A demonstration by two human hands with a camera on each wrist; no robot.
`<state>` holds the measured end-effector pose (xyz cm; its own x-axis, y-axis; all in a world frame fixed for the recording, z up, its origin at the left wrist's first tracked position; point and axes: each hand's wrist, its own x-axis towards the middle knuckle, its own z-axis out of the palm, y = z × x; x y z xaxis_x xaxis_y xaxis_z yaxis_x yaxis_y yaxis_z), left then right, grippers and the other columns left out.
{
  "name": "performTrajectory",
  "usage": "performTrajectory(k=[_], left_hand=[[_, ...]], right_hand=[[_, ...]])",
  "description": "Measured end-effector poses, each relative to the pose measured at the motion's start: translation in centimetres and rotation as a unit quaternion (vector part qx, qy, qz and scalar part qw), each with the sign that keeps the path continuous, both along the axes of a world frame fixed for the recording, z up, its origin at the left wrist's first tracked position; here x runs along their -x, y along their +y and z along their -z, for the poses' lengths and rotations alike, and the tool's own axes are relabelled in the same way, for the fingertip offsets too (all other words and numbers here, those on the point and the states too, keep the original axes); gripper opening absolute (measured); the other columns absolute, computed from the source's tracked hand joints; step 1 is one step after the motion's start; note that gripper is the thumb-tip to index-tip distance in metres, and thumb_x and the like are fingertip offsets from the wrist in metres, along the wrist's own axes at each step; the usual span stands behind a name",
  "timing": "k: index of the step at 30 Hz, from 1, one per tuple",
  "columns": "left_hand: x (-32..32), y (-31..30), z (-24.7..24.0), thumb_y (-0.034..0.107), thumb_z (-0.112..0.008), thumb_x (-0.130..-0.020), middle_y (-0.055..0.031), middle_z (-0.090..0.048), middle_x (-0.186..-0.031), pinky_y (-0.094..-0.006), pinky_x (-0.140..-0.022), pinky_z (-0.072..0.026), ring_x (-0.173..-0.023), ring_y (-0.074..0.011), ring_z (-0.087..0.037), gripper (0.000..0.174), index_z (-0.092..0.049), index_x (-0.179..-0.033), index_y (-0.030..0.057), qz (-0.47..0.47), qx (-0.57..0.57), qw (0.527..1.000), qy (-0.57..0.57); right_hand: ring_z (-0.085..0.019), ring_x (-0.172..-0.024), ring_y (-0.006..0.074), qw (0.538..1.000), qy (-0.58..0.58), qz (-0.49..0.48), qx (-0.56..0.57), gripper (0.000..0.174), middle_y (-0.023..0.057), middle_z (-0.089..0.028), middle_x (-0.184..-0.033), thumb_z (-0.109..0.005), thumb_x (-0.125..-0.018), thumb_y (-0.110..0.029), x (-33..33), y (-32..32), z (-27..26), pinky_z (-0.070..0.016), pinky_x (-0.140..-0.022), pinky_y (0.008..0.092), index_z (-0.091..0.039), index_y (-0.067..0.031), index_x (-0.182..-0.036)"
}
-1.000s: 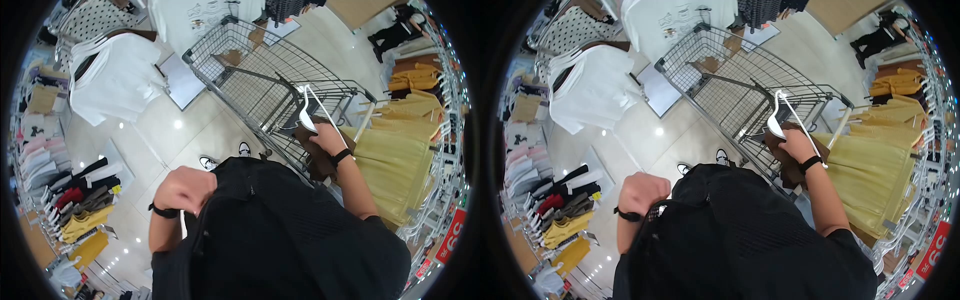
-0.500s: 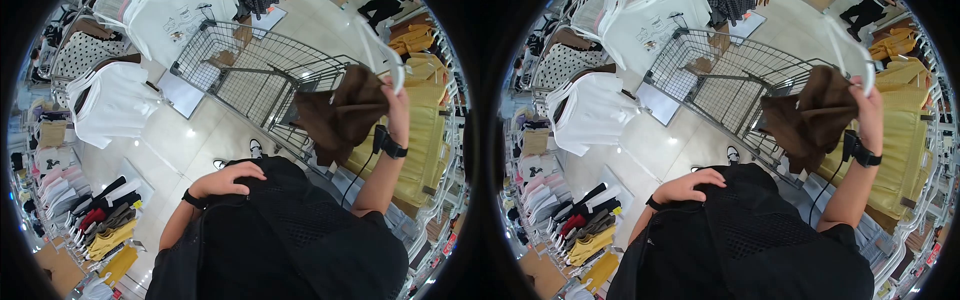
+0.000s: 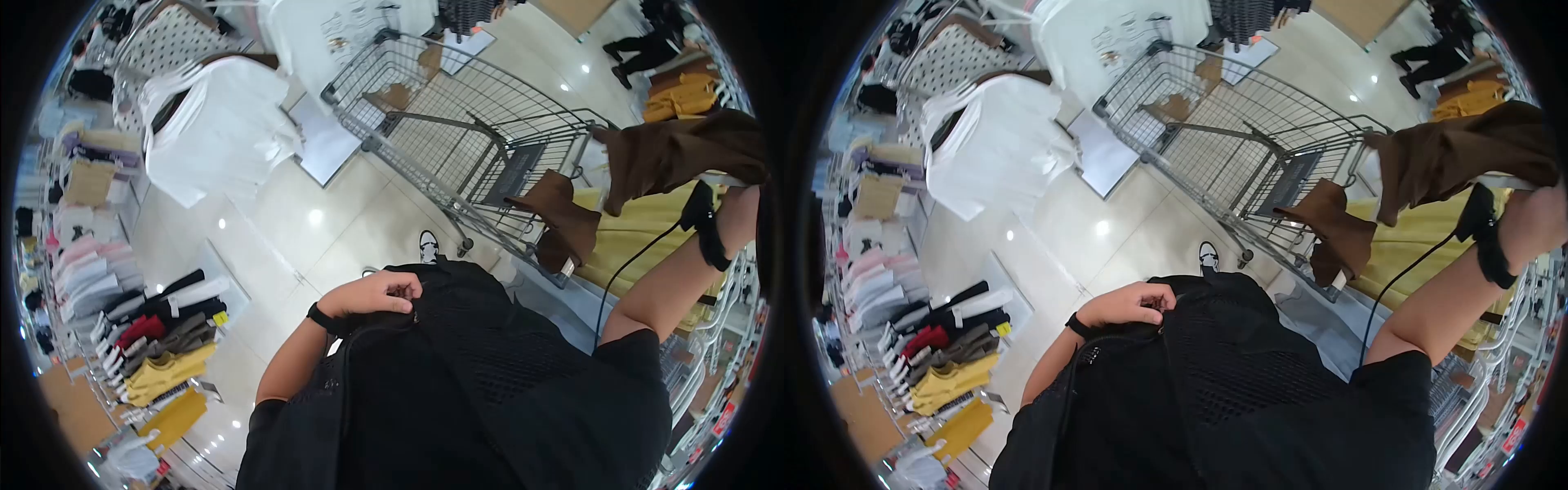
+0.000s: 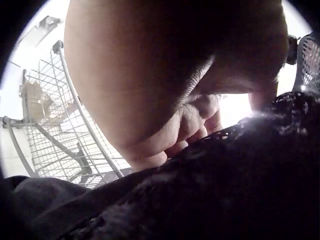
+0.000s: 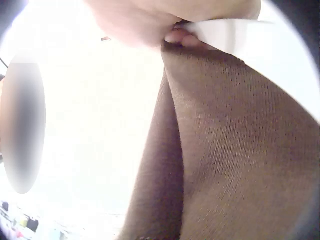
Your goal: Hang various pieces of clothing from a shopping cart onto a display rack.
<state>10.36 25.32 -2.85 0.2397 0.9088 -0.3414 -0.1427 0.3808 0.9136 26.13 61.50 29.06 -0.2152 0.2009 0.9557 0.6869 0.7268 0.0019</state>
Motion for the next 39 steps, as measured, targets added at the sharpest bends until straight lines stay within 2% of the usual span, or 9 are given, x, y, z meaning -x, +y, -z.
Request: performTrajectory(k=[1,5,10,13,16,17,21,27,39], left_hand=[[-0.2,-1.0,0.3,0.020,-0.069,-0.091,-0.0014,-0.060,-0.097,-0.0288,-0.082,-0.0454,-0.090,-0.0118,-0.053,0.027,-0.060,-0.111,0.0038,-0.017,-0.014,1.000,-0.010],[-0.3,-5.7,1.4,0.033,-0.069,-0.096,-0.0082,-0.059,-0.120,-0.0364,-0.103,-0.0425,-0.116,-0.0216,-0.054,0.040,-0.060,-0.118,0.0012,-0.046,-0.081,0.994,0.052],[0.0,-10.5,-0.2,0.031,-0.072,-0.095,-0.0116,-0.059,-0.131,-0.0378,-0.108,-0.0411,-0.125,-0.0269,-0.053,0.046,-0.061,-0.128,0.0002,-0.058,-0.140,0.986,0.070],[0.0,-11.7,-0.4,0.022,-0.070,-0.096,-0.0103,-0.062,-0.120,-0.0362,-0.102,-0.0443,-0.116,-0.0258,-0.057,0.032,-0.063,-0.117,-0.0003,-0.052,-0.128,0.983,0.121],[-0.1,-13.1,-0.6,0.017,-0.065,-0.098,-0.0088,-0.064,-0.104,-0.0355,-0.093,-0.0465,-0.102,-0.0230,-0.060,0.021,-0.063,-0.111,0.0016,-0.096,-0.089,0.984,0.124],[0.1,-13.6,-0.6,0.017,-0.065,-0.098,-0.0088,-0.064,-0.104,-0.0355,-0.093,-0.0465,-0.102,-0.0230,-0.060,0.021,-0.063,-0.111,0.0016,-0.100,-0.093,0.982,0.131],[1.2,-16.0,0.9,0.013,-0.063,-0.098,-0.0098,-0.067,-0.103,-0.0341,-0.090,-0.0486,-0.099,-0.0220,-0.062,0.019,-0.063,-0.113,0.0011,-0.210,-0.095,0.957,0.175],[1.5,-18.4,0.8,0.014,-0.068,-0.097,-0.0065,-0.072,-0.100,-0.0319,-0.090,-0.0503,-0.097,-0.0172,-0.066,0.019,-0.070,-0.110,0.0002,-0.238,-0.078,0.959,0.135],[0.3,-16.6,2.1,0.018,-0.074,-0.094,-0.0098,-0.063,-0.124,-0.0317,-0.087,-0.0507,-0.101,-0.0165,-0.061,0.058,-0.049,-0.144,0.0020,-0.543,-0.163,0.816,0.114]], right_hand=[[-0.064,-0.097,0.0376,0.916,0.246,-0.284,0.140,0.044,0.0263,-0.065,-0.115,-0.073,-0.091,-0.036,-3.5,6.2,-0.7,-0.0486,-0.091,0.0513,-0.064,0.0024,-0.112],[-0.061,-0.087,0.0286,0.913,0.152,-0.352,0.141,0.032,0.0178,-0.062,-0.103,-0.046,-0.100,-0.023,1.7,1.1,-2.1,-0.0530,-0.074,0.0408,-0.062,0.0041,-0.110],[-0.065,-0.102,0.0328,0.800,0.183,-0.507,0.265,0.040,0.0223,-0.064,-0.113,-0.046,-0.103,-0.028,8.3,-4.8,0.0,-0.0598,-0.092,0.0464,-0.058,0.0055,-0.121],[-0.066,-0.112,0.0207,0.846,0.077,-0.424,0.313,0.032,0.0119,-0.067,-0.123,-0.055,-0.106,-0.018,9.1,2.0,4.7,-0.0521,-0.098,0.0371,-0.061,0.0003,-0.132],[-0.066,-0.106,0.0168,0.684,0.222,-0.532,0.447,0.026,0.0094,-0.066,-0.116,-0.056,-0.105,-0.017,14.1,-9.7,7.3,-0.0519,-0.094,0.0308,-0.065,0.0013,-0.122],[-0.065,-0.106,0.0159,0.729,0.134,-0.528,0.415,0.025,0.0070,-0.066,-0.115,-0.056,-0.105,-0.017,14.5,-10.0,8.8,-0.0514,-0.095,0.0304,-0.064,-0.0005,-0.123],[-0.057,-0.066,0.0062,0.550,0.165,-0.554,0.603,0.023,0.0022,-0.067,-0.100,-0.055,-0.105,-0.017,16.4,-16.9,11.4,-0.0448,-0.055,0.0226,-0.061,-0.0051,-0.124],[-0.038,-0.049,0.0059,0.383,0.109,-0.643,0.654,0.018,-0.0002,-0.054,-0.075,-0.052,-0.106,-0.014,16.9,-24.0,12.8,-0.0300,-0.046,0.0227,-0.054,-0.0079,-0.123],[-0.038,-0.040,0.0077,0.386,0.007,-0.573,0.723,0.017,-0.0010,-0.044,-0.056,-0.056,-0.104,-0.009,14.8,-30.4,16.7,-0.0311,-0.040,0.0251,-0.052,-0.0036,-0.120]])
